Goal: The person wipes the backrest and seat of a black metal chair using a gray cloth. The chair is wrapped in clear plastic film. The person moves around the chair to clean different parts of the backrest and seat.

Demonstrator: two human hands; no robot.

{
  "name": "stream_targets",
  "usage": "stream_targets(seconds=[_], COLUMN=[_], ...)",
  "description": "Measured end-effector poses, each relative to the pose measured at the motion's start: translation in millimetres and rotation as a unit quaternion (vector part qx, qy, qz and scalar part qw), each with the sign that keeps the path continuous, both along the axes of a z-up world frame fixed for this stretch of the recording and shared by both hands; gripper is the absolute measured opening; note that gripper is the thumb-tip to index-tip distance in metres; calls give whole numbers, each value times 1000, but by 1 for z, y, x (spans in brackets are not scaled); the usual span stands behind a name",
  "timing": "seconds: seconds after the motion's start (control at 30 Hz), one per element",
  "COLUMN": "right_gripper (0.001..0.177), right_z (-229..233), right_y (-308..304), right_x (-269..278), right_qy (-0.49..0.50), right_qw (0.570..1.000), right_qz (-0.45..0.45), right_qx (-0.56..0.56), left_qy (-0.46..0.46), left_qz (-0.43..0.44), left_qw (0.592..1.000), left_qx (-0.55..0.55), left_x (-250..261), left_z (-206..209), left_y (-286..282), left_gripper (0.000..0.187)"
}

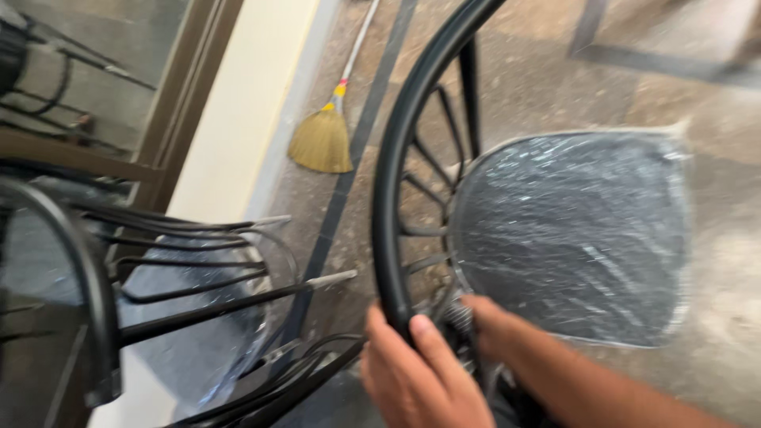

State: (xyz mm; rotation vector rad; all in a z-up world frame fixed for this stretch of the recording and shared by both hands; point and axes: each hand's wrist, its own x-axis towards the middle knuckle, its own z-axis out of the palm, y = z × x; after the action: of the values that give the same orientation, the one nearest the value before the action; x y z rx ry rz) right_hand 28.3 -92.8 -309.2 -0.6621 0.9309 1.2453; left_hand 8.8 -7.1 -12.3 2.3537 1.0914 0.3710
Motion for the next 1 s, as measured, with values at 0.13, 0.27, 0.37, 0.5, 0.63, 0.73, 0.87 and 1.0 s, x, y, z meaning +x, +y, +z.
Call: stream_targets(seconds=[0.13,0.27,0.37,0.5,0.63,0.73,0.87,1.0], right_gripper=[50,40,36,42,41,39,38,37], right_z=[-89,-113,-74,20,111,107,89,3], right_y=[-18,-9,0,5,1,-6,4,-8], right_x=[20,28,28,-2,-32,-22,-36,-15], right_qy=[36,8,16,21,26,9,-9,-48], right_qw=[990,980,985,977,995,998,999,997], right_qz=[91,168,145,148,73,49,39,33], right_qx=[-106,-104,-96,-152,-70,-31,-19,-57], left_qy=[-2,2,-3,-20,-24,-33,-14,-22], left_qz=[-11,-25,-26,-28,-32,-35,-26,-40], left_qw=[1000,1000,1000,999,999,999,1000,999], left_qx=[9,-2,2,6,-23,-6,11,22], left_x=[-2,-5,-1,-4,-2,-3,-4,0], left_z=[5,7,9,6,1,0,2,4], left_y=[-2,-2,0,0,5,4,1,3], left_gripper=[46,45,46,45,43,42,43,41])
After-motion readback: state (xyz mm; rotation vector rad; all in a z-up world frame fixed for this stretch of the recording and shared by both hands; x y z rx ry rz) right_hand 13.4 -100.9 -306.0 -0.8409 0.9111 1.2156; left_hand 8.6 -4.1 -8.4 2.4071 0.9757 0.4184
